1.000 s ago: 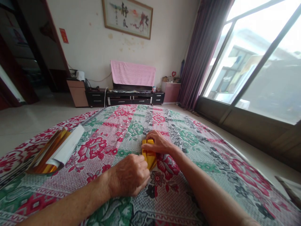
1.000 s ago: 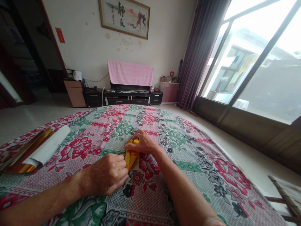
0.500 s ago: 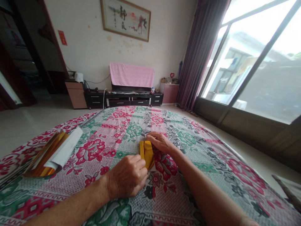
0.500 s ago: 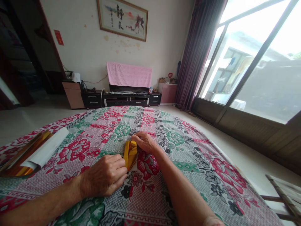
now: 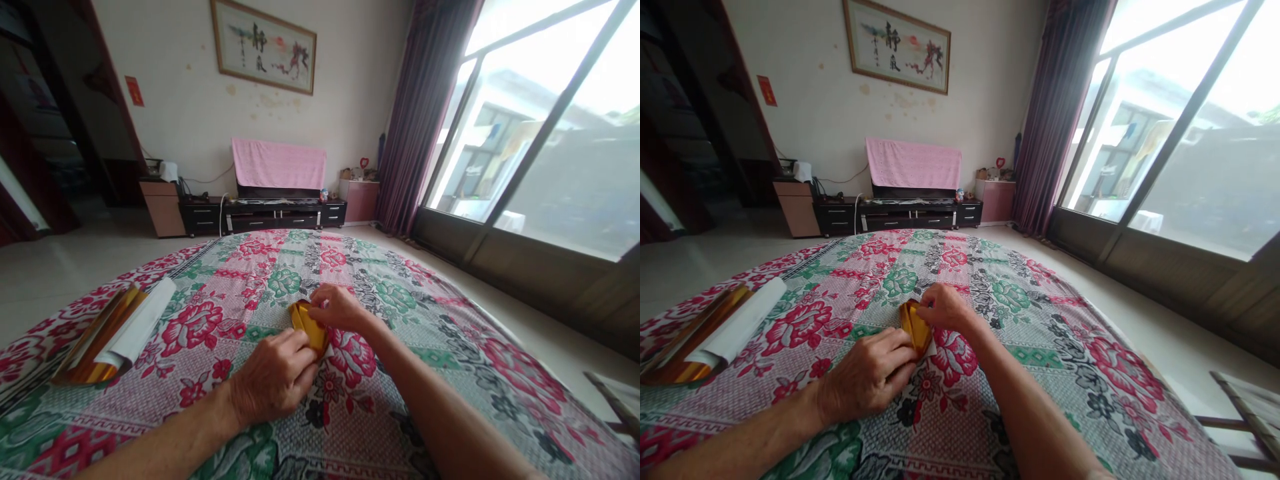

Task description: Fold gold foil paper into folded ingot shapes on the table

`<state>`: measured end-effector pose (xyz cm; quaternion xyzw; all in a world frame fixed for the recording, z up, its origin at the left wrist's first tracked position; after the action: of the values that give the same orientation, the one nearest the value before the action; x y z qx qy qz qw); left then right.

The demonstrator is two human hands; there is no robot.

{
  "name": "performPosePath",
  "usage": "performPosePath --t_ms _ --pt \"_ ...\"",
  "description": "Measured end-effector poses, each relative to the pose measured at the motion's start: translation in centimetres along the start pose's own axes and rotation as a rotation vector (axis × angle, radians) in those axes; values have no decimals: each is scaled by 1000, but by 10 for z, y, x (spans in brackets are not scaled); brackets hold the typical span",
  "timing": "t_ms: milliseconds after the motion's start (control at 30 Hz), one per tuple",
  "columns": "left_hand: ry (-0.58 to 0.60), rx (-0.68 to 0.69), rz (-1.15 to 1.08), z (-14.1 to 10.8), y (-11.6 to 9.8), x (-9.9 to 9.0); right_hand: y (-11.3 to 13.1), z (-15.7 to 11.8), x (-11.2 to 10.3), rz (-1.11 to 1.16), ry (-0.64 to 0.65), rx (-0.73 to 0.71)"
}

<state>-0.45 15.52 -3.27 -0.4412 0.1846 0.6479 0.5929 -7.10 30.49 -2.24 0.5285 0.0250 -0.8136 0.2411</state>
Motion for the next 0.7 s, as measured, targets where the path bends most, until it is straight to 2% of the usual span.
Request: performPosePath --t_ms 133,200,267,433,567,700 --pt "-312 -156 -86 2 24 -20 2 2 0 9 -9 -8" --pt "-436 -297 -67 0 42 -29 4 2 -3 10 1 -31" --pt "-495 -380 -62 -2 55 -35 9 2 -8 14 5 -67" --pt "-421 -400 -89 -1 61 -32 22 4 -17 14 -28 -124" --pt "-381 -412 -175 -1 64 -27 24 5 -17 34 -46 -85" --pt "-380 -499 -301 -4 74 -23 23 5 -16 69 -64 -51"
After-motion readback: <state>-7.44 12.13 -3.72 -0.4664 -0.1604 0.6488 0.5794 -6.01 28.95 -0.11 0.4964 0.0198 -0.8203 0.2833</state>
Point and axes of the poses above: each hand's wrist, its own z-axis towards the middle knuckle, its own x-axis out of the palm, y = z × x, the point moved 4 cm from there along z, towards the middle knuckle, and after that the axes turned 14 degrees about -z, right-handed, at the moved point
